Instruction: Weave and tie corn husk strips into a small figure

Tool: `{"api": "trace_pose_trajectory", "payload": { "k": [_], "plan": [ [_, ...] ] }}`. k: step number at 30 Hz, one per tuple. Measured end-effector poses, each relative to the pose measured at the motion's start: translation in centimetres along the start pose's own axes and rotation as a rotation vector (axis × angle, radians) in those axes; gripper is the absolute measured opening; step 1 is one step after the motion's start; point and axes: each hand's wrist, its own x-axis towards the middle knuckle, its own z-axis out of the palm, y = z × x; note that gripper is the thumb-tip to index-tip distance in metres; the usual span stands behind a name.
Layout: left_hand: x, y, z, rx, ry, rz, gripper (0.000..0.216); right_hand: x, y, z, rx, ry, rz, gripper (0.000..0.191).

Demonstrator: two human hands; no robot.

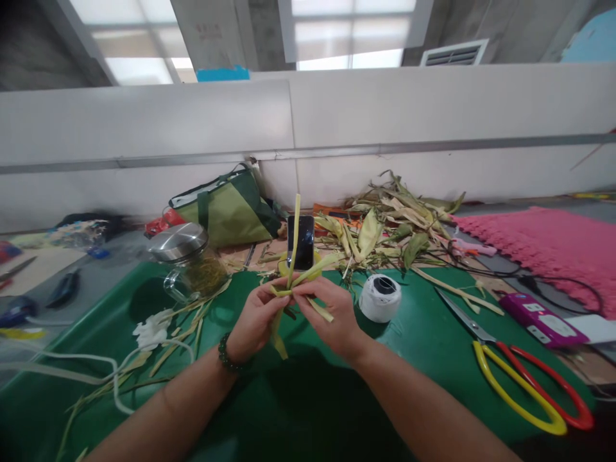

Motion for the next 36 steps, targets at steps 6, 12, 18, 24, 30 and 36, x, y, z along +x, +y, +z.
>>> {"api": "trace_pose_trajectory", "payload": {
  "k": [6,12,18,24,30,36],
  "plan": [
    [0.1,0.1,-0.1,-0.001,0.059,-0.06,0.034,-0.1,0.2,-0.2,-0.087,-0.084,-0.144,0.014],
    [1.0,0.9,-0.4,-0.123,0.204,-0.119,0.027,0.9,0.4,-1.3,-0.212,-0.015,-0.067,0.008],
    [1.2,0.7,-0.5,-0.183,0.207,-0.17,0.027,0.6,-0.6,0.1,-0.619,-0.3,-0.607,0.026],
    [0.9,0.0,-0.4,-0.055,0.084,-0.204,0.031,0.0,-0.1,1.8,-0.508,-0.336,-0.628,0.023],
    [0.8,0.4,-0.7,0.118,-0.039,-0.197,0.035,0.8,1.1,-0.2,-0.148,-0.088,0.046,0.014],
    [0.4,1.0,-0.4,0.224,-0.118,-0.222,0.032,1.4,1.4,-1.1,-0.117,-0.069,0.344,0.03]
  ]
}}
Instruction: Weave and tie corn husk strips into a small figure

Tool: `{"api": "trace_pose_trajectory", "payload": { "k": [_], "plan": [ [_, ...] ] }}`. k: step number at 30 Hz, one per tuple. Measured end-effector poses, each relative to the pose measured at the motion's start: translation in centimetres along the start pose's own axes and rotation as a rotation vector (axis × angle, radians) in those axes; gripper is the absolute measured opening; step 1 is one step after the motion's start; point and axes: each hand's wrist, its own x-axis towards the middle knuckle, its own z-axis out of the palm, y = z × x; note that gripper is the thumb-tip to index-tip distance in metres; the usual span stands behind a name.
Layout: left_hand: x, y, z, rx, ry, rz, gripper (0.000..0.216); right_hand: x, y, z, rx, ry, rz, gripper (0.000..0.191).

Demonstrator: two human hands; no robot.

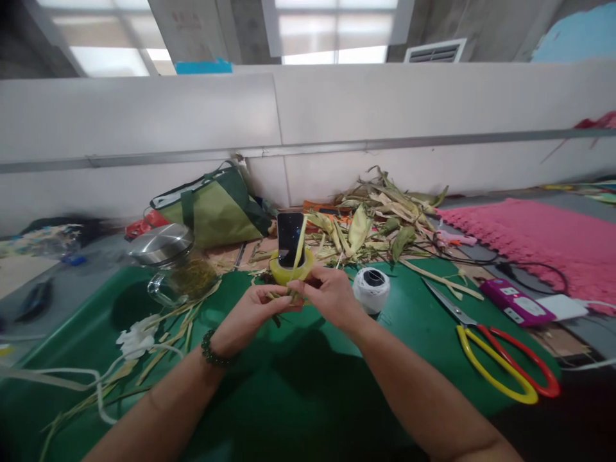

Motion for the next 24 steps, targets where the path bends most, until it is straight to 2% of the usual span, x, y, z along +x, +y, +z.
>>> {"api": "trace_pose_trajectory", "payload": {
  "k": [2,4,7,10,12,14,16,19,21,24],
  "plan": [
    [0.0,-0.1,-0.2,0.049,0.018,-0.01,0.03,0.1,-0.2,-0.2,-0.003,-0.024,-0.037,0.026],
    [0.1,-0.1,-0.4,0.05,0.043,-0.007,0.03,0.3,-0.4,-0.6,0.02,-0.129,-0.05,0.022],
    [0.4,0.2,-0.8,0.009,0.086,0.013,0.029,0.5,-0.5,-1.7,0.129,-0.32,0.055,0.019],
    [0.5,0.6,-1.0,0.011,0.119,0.036,0.027,0.5,-0.8,-2.9,0.278,-0.399,0.085,0.017],
    [0.4,0.7,-0.9,0.058,0.102,0.037,0.024,0.3,-1.1,-3.3,0.38,-0.507,0.029,0.025],
    [0.3,0.6,-0.7,0.119,0.069,0.042,0.02,0.0,-1.4,-3.3,0.423,-0.596,-0.02,0.041],
    [0.1,0.4,-0.5,0.167,0.04,0.043,0.017,-0.1,-1.4,-2.9,0.357,-0.561,-0.045,0.046],
    [-0.1,0.3,-0.2,0.181,0.033,0.015,0.016,-0.2,-1.0,-2.2,0.186,-0.365,-0.063,0.031],
    [-0.1,0.5,-0.2,0.172,0.055,-0.005,0.019,-0.1,-0.8,-1.9,0.154,-0.257,-0.097,0.019],
    [-0.1,0.7,-0.1,0.182,0.101,-0.009,0.022,-0.4,-0.9,-1.3,0.188,-0.169,-0.269,0.012]
  ]
}}
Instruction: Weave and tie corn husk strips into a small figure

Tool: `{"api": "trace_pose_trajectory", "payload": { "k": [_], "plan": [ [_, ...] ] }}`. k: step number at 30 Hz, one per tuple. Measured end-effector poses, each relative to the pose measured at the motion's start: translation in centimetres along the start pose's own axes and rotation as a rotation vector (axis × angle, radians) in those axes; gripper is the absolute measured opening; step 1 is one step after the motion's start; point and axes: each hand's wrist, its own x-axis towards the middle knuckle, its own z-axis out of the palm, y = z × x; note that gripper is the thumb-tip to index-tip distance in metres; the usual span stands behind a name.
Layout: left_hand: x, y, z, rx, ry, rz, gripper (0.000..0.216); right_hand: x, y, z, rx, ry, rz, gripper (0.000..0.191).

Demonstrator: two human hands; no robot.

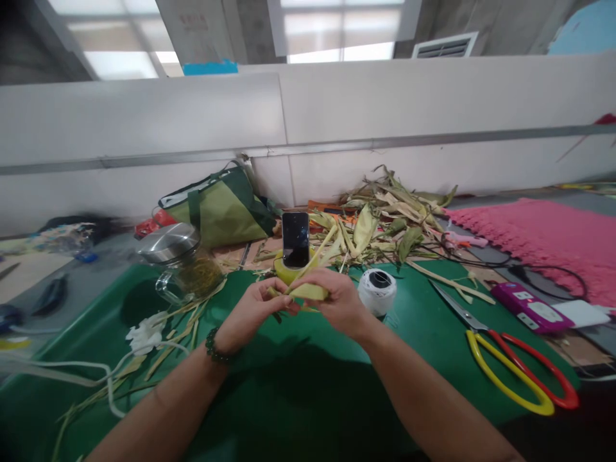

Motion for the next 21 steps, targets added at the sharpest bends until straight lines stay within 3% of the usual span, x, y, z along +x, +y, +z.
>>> {"api": "trace_pose_trajectory", "payload": {
  "k": [3,8,11,15,18,21],
  "plan": [
    [0.1,-0.2,0.2,0.033,0.043,0.05,0.024,-0.3,-0.4,1.3,0.029,0.005,-0.079,0.009],
    [0.2,-1.0,0.8,0.033,0.027,0.24,0.016,-0.5,-0.3,3.3,0.122,0.147,0.219,0.02],
    [0.0,-0.8,0.9,0.026,0.007,0.232,0.014,-0.4,0.4,3.4,0.084,0.228,0.264,0.025],
    [-0.1,-0.3,0.8,-0.003,0.028,0.113,0.023,-0.4,0.8,2.9,-0.143,0.237,0.056,0.007],
    [-0.1,-0.3,0.8,-0.01,0.053,0.093,0.032,-0.4,0.7,2.6,-0.27,0.228,-0.099,0.009],
    [0.0,-0.4,0.9,-0.02,0.065,0.084,0.04,-0.5,0.6,2.5,-0.322,0.219,-0.125,0.014]
  ]
}}
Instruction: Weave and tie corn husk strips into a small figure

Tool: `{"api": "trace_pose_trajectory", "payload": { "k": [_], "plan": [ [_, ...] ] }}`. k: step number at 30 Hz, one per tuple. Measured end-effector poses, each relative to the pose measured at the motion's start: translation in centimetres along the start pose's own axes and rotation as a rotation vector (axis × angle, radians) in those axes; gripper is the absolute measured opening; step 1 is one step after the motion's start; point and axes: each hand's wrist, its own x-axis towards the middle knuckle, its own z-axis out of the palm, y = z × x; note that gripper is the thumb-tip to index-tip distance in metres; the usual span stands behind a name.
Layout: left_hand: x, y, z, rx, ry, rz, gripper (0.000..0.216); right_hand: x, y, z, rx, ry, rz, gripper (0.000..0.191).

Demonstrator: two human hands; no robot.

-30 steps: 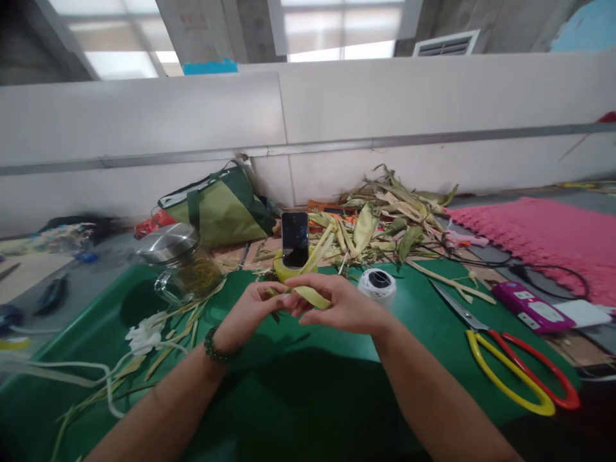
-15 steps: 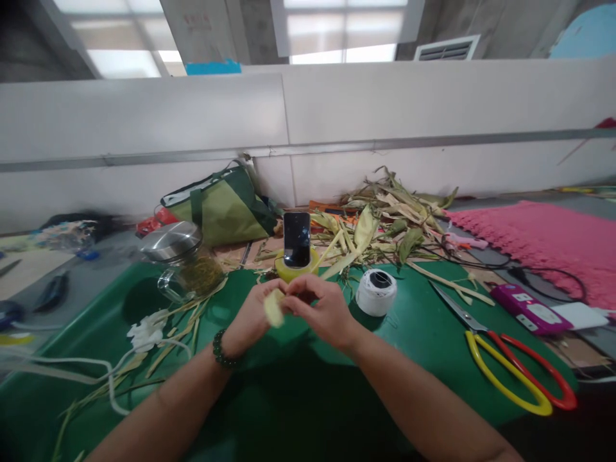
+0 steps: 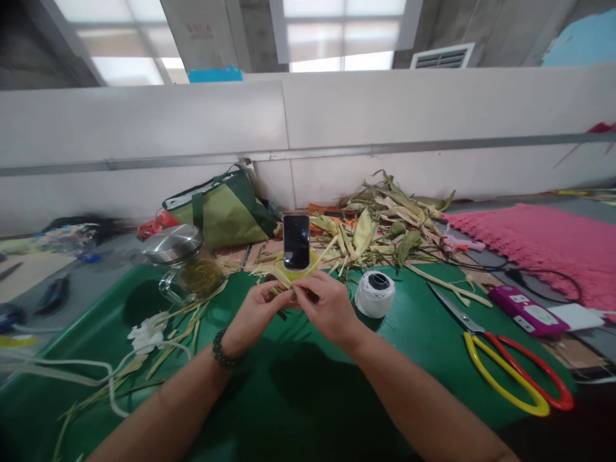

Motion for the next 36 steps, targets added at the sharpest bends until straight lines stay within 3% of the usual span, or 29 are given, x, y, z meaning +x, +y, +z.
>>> {"api": "trace_pose_trajectory", "payload": {
  "k": [5,10,12,17,19,22,24,27,29,32,36],
  "plan": [
    [0.1,-0.3,0.0,-0.027,0.005,0.031,0.047,-0.2,0.0,-0.2,0.076,-0.066,0.051,0.015],
    [0.1,-0.2,-0.5,0.072,-0.007,0.024,0.038,0.7,0.7,-1.0,0.293,-0.055,0.501,0.029],
    [0.2,-0.1,-0.6,0.121,-0.025,0.05,0.034,1.2,1.1,-1.3,0.316,-0.015,0.571,0.032],
    [0.2,-0.2,-0.5,0.136,-0.049,0.117,0.031,1.8,1.2,-1.5,0.526,0.186,0.577,0.039],
    [0.2,-0.3,-0.5,0.14,-0.047,0.131,0.03,1.8,0.8,-1.8,0.562,0.261,0.507,0.041],
    [0.2,-0.3,-0.6,0.139,-0.003,0.159,0.03,1.7,0.8,-2.6,0.426,0.503,0.337,0.036],
    [0.2,-0.3,-0.6,0.127,0.044,0.179,0.03,1.6,1.1,-2.8,0.326,0.406,0.343,0.034],
    [0.2,-0.3,-0.5,0.112,0.068,0.195,0.031,1.2,1.6,-2.5,0.298,0.068,0.449,0.042],
    [0.2,-0.3,-0.4,0.121,0.022,0.179,0.031,1.0,1.4,-2.0,0.371,0.078,0.443,0.038],
    [0.1,-0.4,-0.4,0.133,-0.074,0.123,0.031,0.6,0.4,-1.8,0.472,0.101,0.321,0.028],
    [0.3,-0.3,-0.7,0.176,-0.105,0.1,0.03,0.5,-0.6,-2.3,0.323,-0.222,0.036,0.019]
  ]
}}
